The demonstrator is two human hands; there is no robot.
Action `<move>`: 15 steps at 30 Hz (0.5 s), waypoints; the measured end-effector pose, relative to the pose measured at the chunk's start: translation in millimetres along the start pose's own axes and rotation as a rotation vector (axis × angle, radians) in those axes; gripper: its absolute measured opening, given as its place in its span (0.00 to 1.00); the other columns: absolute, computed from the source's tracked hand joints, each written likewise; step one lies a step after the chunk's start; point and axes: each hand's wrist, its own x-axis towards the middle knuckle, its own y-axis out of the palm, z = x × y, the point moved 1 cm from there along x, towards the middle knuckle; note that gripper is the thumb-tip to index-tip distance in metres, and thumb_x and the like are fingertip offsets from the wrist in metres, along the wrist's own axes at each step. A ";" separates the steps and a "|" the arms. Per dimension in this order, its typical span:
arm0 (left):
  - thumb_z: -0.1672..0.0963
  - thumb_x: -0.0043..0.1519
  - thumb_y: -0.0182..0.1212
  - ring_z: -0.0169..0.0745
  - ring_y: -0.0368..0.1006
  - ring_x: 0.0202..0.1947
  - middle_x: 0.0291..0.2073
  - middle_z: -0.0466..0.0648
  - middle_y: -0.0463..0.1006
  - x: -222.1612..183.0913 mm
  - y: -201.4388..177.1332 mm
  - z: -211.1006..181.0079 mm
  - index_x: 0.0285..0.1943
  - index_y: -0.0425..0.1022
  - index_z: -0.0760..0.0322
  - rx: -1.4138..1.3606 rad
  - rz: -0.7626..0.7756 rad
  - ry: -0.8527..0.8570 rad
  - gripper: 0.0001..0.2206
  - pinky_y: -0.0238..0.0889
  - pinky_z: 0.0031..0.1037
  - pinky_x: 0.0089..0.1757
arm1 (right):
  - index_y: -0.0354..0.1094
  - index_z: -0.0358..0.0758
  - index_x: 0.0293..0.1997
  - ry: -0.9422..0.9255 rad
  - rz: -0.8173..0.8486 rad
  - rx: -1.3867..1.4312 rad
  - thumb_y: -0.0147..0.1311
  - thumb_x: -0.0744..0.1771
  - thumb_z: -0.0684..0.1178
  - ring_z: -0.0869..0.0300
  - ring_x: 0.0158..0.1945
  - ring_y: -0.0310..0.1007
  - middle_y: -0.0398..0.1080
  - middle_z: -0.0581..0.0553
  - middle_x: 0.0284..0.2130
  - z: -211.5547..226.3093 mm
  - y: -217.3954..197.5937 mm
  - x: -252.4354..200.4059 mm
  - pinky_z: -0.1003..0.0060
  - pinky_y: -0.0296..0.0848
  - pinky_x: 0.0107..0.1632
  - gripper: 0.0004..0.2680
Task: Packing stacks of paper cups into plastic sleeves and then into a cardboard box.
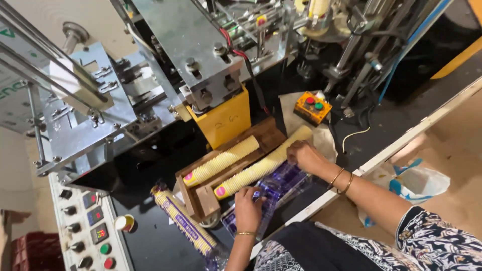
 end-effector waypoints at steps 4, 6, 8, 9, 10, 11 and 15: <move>0.62 0.49 0.70 0.58 0.72 0.47 0.41 0.54 0.78 4.1 -4.8 6.1 0.43 0.81 0.63 -0.017 -0.065 0.036 0.13 0.64 0.41 0.50 | 0.70 0.33 0.32 0.009 -0.107 0.065 0.58 0.59 0.37 0.45 0.36 0.75 0.74 0.36 0.29 39.7 -24.9 14.4 0.55 0.73 0.41 0.04; 0.61 0.54 0.69 0.57 0.72 0.47 0.43 0.54 0.78 5.8 -14.9 -5.9 0.47 0.81 0.62 -0.074 -0.125 0.052 0.12 0.65 0.40 0.50 | 0.72 0.32 0.44 -0.229 -0.328 0.023 0.53 0.57 0.34 0.45 0.39 0.75 0.74 0.35 0.34 66.5 -40.7 19.6 0.55 0.74 0.43 0.13; 0.61 0.55 0.68 0.56 0.72 0.49 0.44 0.54 0.77 13.7 -36.6 -35.3 0.50 0.80 0.61 -0.097 -0.171 0.064 0.14 0.65 0.40 0.51 | 0.71 0.33 0.44 -0.272 -0.399 -0.017 0.51 0.57 0.33 0.45 0.37 0.75 0.73 0.36 0.33 103.2 -72.5 26.6 0.55 0.74 0.42 0.14; 0.61 0.56 0.67 0.55 0.71 0.50 0.46 0.54 0.77 13.7 -48.9 -47.8 0.53 0.79 0.61 -0.116 -0.215 0.068 0.15 0.64 0.40 0.52 | 0.70 0.33 0.43 -0.313 -0.464 -0.047 0.49 0.56 0.32 0.46 0.36 0.75 0.71 0.38 0.31 122.9 -85.1 30.7 0.55 0.74 0.41 0.15; 0.61 0.56 0.67 0.55 0.71 0.50 0.46 0.54 0.77 15.7 -64.8 -60.8 0.53 0.79 0.61 -0.111 -0.230 0.048 0.15 0.64 0.40 0.52 | 0.70 0.33 0.43 -0.327 -0.449 -0.032 0.49 0.56 0.32 0.46 0.36 0.75 0.71 0.38 0.31 142.9 -101.6 36.7 0.55 0.74 0.41 0.15; 0.61 0.56 0.67 0.57 0.70 0.53 0.48 0.55 0.76 15.2 -81.1 -75.2 0.55 0.77 0.61 -0.125 -0.325 0.152 0.17 0.62 0.41 0.54 | 0.70 0.33 0.46 -0.334 -0.418 -0.007 0.51 0.58 0.32 0.49 0.35 0.76 0.72 0.40 0.32 162.9 -118.1 40.8 0.59 0.74 0.39 0.14; 0.59 0.56 0.70 0.57 0.67 0.57 0.51 0.54 0.75 13.5 -144.5 -131.6 0.58 0.74 0.62 -0.239 -0.452 0.332 0.20 0.59 0.43 0.58 | 0.73 0.37 0.41 -0.343 -0.327 -0.189 0.71 0.60 0.44 0.54 0.23 0.71 0.69 0.46 0.22 217.7 -146.8 54.7 0.60 0.67 0.28 0.11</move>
